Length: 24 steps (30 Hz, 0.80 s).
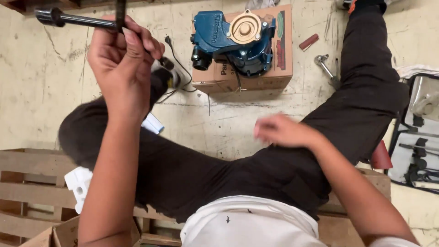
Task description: Disassembling a water pump housing using various hand tools like wrenches and screwdrivers to remove bolts and internal components.
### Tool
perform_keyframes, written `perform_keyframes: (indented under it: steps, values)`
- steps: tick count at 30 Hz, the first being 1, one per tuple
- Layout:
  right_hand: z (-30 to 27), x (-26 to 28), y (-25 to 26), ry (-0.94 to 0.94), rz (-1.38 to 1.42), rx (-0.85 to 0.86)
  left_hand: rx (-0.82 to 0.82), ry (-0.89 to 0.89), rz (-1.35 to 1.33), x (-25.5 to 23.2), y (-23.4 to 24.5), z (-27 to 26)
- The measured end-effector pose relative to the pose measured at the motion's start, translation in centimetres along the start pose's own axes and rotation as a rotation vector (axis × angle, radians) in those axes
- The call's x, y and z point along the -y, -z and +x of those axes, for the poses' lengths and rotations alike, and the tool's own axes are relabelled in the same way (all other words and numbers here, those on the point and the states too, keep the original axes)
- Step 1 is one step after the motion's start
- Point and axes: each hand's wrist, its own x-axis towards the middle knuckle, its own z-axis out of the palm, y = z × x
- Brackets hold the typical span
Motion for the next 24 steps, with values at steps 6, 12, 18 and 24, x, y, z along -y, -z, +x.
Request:
perform_keyframes:
  steps: [6, 12, 18, 24]
  values:
    - [-3.9, 3.2, -8.8, -0.002, -0.287, 0.388, -0.008, -0.055, -0.059, 0.4, 2.0, -0.6]
    - [-2.5, -0.9, -12.2, 0.072, -0.309, -0.253, 0.002, -0.084, -0.122, 0.7, 3.6, 1.1]
    - [3.3, -8.7, -8.9, -0.238, -0.236, -0.560, 0.026, -0.107, -0.251, 4.0, 4.0, 3.7]
    - [4.9, -2.8, -6.4, -0.532, -0.001, -0.099, 0.017, 0.003, -0.201, 5.4, 4.5, 1.8]
